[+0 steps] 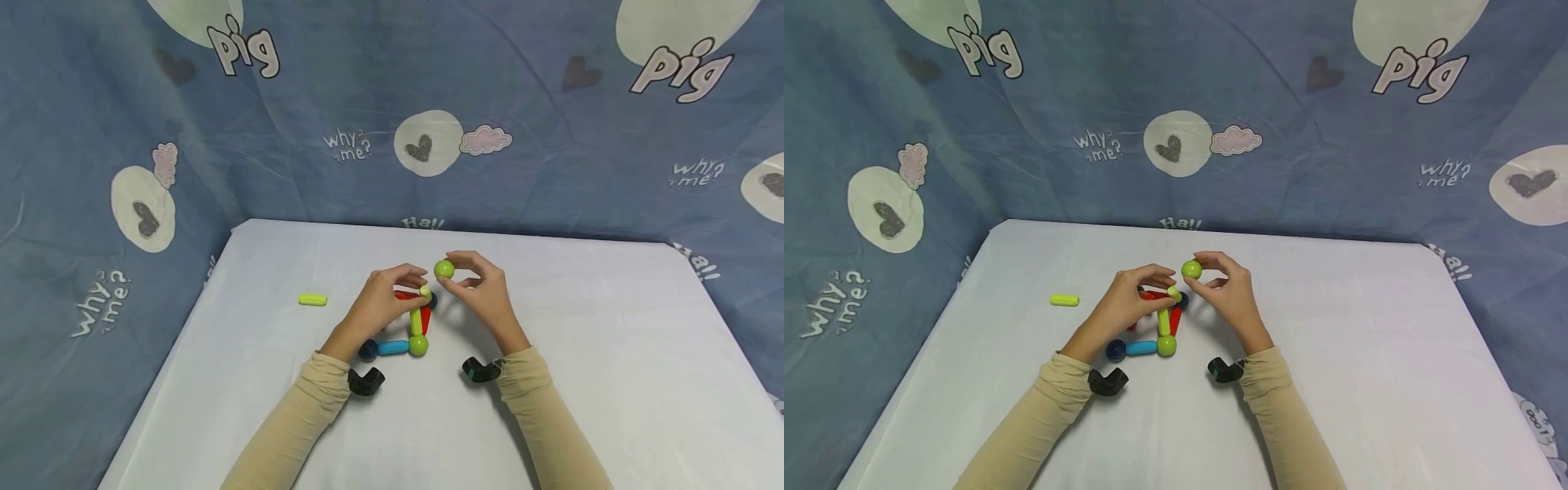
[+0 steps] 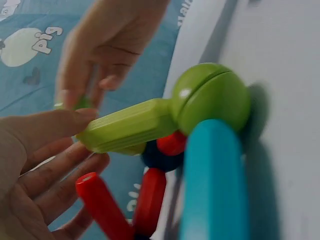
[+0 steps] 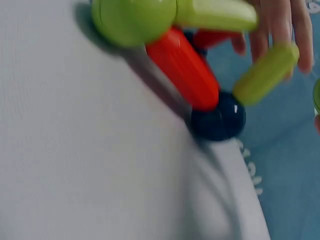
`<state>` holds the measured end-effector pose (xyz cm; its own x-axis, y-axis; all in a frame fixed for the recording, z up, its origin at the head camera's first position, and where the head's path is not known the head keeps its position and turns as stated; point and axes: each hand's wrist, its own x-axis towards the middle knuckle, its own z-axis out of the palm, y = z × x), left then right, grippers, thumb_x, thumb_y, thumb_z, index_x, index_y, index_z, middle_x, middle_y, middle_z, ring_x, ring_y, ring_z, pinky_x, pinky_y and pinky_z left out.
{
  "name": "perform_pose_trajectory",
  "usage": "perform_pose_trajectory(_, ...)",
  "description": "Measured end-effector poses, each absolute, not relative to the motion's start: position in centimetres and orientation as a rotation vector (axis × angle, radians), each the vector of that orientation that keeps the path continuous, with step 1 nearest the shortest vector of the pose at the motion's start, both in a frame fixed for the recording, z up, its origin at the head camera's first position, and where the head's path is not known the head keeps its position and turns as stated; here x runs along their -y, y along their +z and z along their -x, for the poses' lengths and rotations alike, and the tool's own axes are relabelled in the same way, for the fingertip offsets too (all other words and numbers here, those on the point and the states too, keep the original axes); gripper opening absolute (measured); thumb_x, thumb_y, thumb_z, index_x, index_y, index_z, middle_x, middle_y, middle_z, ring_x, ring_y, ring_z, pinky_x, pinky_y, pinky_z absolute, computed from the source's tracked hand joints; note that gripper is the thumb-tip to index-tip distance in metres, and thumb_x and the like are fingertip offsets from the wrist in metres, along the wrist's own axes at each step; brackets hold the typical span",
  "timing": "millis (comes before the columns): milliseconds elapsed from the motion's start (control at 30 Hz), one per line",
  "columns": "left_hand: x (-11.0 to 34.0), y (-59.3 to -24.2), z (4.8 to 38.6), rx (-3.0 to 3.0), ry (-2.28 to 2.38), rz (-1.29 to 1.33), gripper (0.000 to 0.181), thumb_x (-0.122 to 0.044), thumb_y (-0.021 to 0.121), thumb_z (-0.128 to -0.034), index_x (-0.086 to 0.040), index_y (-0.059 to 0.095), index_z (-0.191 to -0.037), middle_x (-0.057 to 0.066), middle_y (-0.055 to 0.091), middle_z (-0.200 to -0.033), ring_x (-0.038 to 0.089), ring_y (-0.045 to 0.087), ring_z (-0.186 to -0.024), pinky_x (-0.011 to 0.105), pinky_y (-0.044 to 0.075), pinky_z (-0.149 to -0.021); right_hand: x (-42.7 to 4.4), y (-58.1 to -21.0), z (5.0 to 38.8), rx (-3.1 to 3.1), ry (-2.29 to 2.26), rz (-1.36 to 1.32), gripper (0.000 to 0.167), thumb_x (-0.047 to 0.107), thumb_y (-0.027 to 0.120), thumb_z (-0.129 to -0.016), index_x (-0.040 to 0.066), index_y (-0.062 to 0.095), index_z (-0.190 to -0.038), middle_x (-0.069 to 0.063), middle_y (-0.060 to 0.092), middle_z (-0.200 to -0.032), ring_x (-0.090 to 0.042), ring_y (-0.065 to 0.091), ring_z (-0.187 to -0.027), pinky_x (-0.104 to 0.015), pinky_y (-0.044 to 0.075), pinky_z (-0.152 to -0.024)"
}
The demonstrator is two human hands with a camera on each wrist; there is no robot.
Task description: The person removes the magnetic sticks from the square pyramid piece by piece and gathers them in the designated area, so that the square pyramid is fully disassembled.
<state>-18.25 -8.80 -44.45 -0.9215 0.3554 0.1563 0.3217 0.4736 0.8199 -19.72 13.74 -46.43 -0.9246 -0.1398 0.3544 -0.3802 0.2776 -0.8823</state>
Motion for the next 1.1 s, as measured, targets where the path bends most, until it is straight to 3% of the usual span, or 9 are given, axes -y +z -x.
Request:
perform_pose_trajectory(133, 9.9, -43.7, 18.5, -2.689, 1.441, -0.597, 0.036, -0.019, 0.084, -0.0872, -0.016, 0.073, -0.121, 0.007, 0.077, -0.117, 0.022, 0.073, -0.109, 0.045, 0.058, -0.096, -15.0, -47.4, 20.9, 2.397, 1.684, -0.39, 0.038, 0.017, 0.084, -0.087, 0.008, 0.073, -0.122, -0.011, 0.075, -0.121, 0.001, 0.067, -0.105, -0.018, 0.058, -0.078)
perform_pose_trajectory(267, 11.4, -42.9, 18.8, -2.704, 1.351, -0.553, 0.032, -0.019, 0.084, -0.0868, -0.015, 0.075, -0.117, 0.008, 0.075, -0.119, 0.027, 0.07, -0.108, 0.047, 0.057, -0.096, -16.1, -48.3, 22.2, 2.474, 1.677, -0.328, 0.041, 0.017, 0.083, -0.088, 0.005, 0.072, -0.126, -0.012, 0.073, -0.125, 0.001, 0.066, -0.107, -0.032, 0.059, -0.091)
perform_pose_trajectory(467, 13.0, -42.3, 19.2, -2.686, 1.137, -0.488, 0.035, -0.017, 0.085, -0.0859, -0.013, 0.076, -0.119, 0.008, 0.073, -0.123, 0.027, 0.065, -0.11, 0.045, 0.053, -0.095, -16.7, -49.5, 23.9, 2.507, 1.755, -0.312, 0.043, 0.018, 0.082, -0.09, 0.003, 0.069, -0.128, -0.017, 0.071, -0.128, -0.022, 0.067, -0.117, -0.05, 0.05, -0.108)
perform_pose_trajectory(533, 13.3, -42.3, 19.3, -2.686, 1.067, -0.481, 0.037, -0.016, 0.085, -0.0854, -0.013, 0.075, -0.121, 0.008, 0.072, -0.123, 0.027, 0.063, -0.111, 0.046, 0.052, -0.095, -16.7, -49.8, 24.3, 2.502, 1.776, -0.302, 0.043, 0.019, 0.082, -0.089, 0.005, 0.07, -0.127, -0.016, 0.071, -0.128, -0.026, 0.066, -0.119, -0.043, 0.053, -0.105)
perform_pose_trajectory(700, 13.5, -42.6, 19.7, -2.66, 0.981, -0.427, 0.039, -0.012, 0.084, -0.0857, -0.012, 0.075, -0.124, 0.007, 0.071, -0.126, 0.029, 0.061, -0.118, 0.047, 0.052, -0.1, -16.6, -50.2, 24.9, 2.519, 1.799, -0.281, 0.043, 0.022, 0.082, -0.09, 0.008, 0.071, -0.13, -0.014, 0.071, -0.13, -0.028, 0.066, -0.116, -0.024, 0.059, -0.075)
perform_pose_trajectory(800, 13.4, -43.0, 19.8, -2.64, 0.988, -0.393, 0.039, -0.01, 0.083, -0.086, -0.011, 0.075, -0.124, 0.008, 0.07, -0.128, 0.029, 0.062, -0.121, 0.047, 0.053, -0.104, -16.4, -50.5, 25.2, 2.539, 1.749, -0.284, 0.043, 0.023, 0.081, -0.091, 0.009, 0.071, -0.13, -0.012, 0.07, -0.132, -0.026, 0.065, -0.118, -0.029, 0.059, -0.068)
perform_pose_trajectory(900, 13.4, -43.4, 19.9, -2.631, 1.001, -0.377, 0.036, -0.009, 0.083, -0.0857, -0.011, 0.076, -0.121, 0.009, 0.07, -0.128, 0.03, 0.063, -0.121, 0.047, 0.053, -0.104, -16.2, -50.9, 25.3, 2.574, 1.662, -0.276, 0.042, 0.024, 0.081, -0.091, 0.01, 0.071, -0.129, -0.01, 0.07, -0.133, -0.026, 0.062, -0.126, -0.039, 0.058, -0.091)
perform_pose_trajectory(1000, 13.3, -43.8, 20.0, -2.641, 1.0, -0.371, 0.032, -0.009, 0.084, -0.0856, -0.012, 0.077, -0.116, 0.008, 0.071, -0.125, 0.029, 0.064, -0.117, 0.047, 0.053, -0.103, -16.2, -51.2, 25.3, 2.594, 1.618, -0.277, 0.041, 0.022, 0.081, -0.091, 0.01, 0.071, -0.128, -0.012, 0.07, -0.134, -0.028, 0.058, -0.135, -0.047, 0.043, -0.115)
perform_pose_trajectory(1100, 13.1, -43.9, 19.9, -2.657, 1.002, -0.361, 0.027, -0.009, 0.083, -0.0864, -0.012, 0.078, -0.113, 0.006, 0.073, -0.121, 0.027, 0.064, -0.115, 0.046, 0.052, -0.103, -16.1, -51.3, 25.1, 2.591, 1.619, -0.297, 0.04, 0.02, 0.082, -0.09, 0.009, 0.071, -0.127, -0.013, 0.07, -0.132, -0.03, 0.057, -0.136, -0.05, 0.035, -0.122)
